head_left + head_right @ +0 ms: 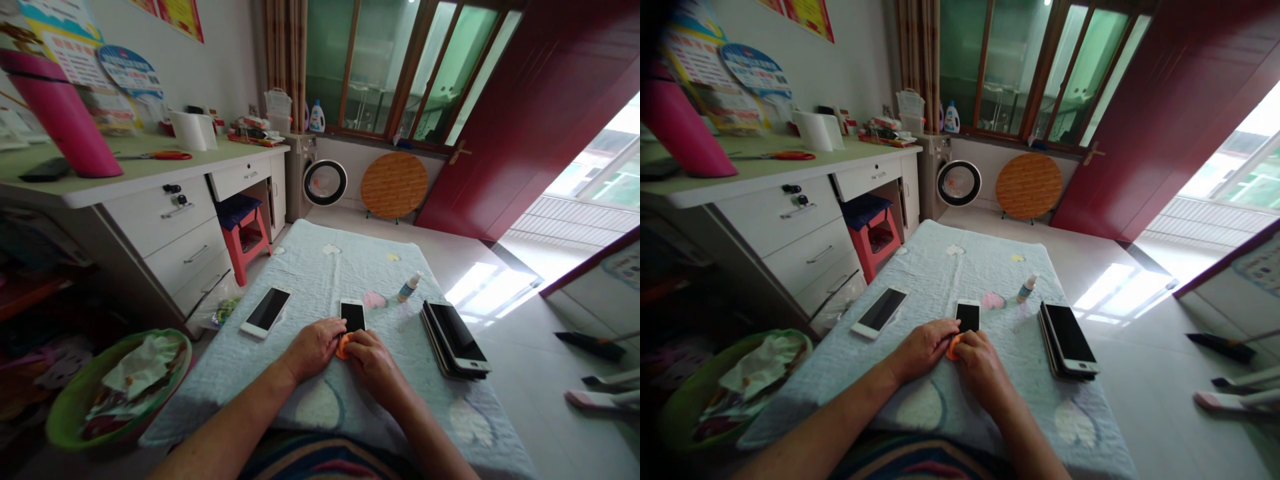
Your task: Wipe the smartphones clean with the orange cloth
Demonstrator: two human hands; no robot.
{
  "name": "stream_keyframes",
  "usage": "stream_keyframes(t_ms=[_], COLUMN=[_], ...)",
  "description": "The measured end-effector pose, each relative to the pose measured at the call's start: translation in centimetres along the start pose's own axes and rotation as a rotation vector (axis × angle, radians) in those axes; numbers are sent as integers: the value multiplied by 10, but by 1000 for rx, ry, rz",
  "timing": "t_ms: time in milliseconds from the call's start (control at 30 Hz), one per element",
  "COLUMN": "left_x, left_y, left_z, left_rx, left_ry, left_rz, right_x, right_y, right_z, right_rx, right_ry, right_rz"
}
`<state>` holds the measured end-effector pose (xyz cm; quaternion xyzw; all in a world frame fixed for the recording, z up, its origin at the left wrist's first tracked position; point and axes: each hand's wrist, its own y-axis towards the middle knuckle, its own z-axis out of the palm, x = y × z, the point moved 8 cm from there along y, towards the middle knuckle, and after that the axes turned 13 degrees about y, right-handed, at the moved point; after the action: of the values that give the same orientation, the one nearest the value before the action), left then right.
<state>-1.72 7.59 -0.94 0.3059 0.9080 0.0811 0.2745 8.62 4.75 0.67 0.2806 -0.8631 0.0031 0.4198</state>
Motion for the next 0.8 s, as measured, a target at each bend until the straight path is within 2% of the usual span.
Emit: stream_keyframes(t_ms=[200,367,433,633,800], left_x=[0,-2,-3,0,1], left_y=[0,-1,-1,-2,-2], left_z=[1,-1,-2,0,0], left_rx=[-25,-5,17,53,71], left_ry=[5,28,42,34,36], left_rz=[14,4,-1,-12,-14], right_x=[-13,-17,-16,-27,-44], right_y=[-20,-14,-10,-5,12], right_z=[-26,-53,-52,-24,-30], right_rx=[28,-113,-140,-29,-27], right_ry=[17,69,103,54,-38], right_rz=[89,132,117,130,135])
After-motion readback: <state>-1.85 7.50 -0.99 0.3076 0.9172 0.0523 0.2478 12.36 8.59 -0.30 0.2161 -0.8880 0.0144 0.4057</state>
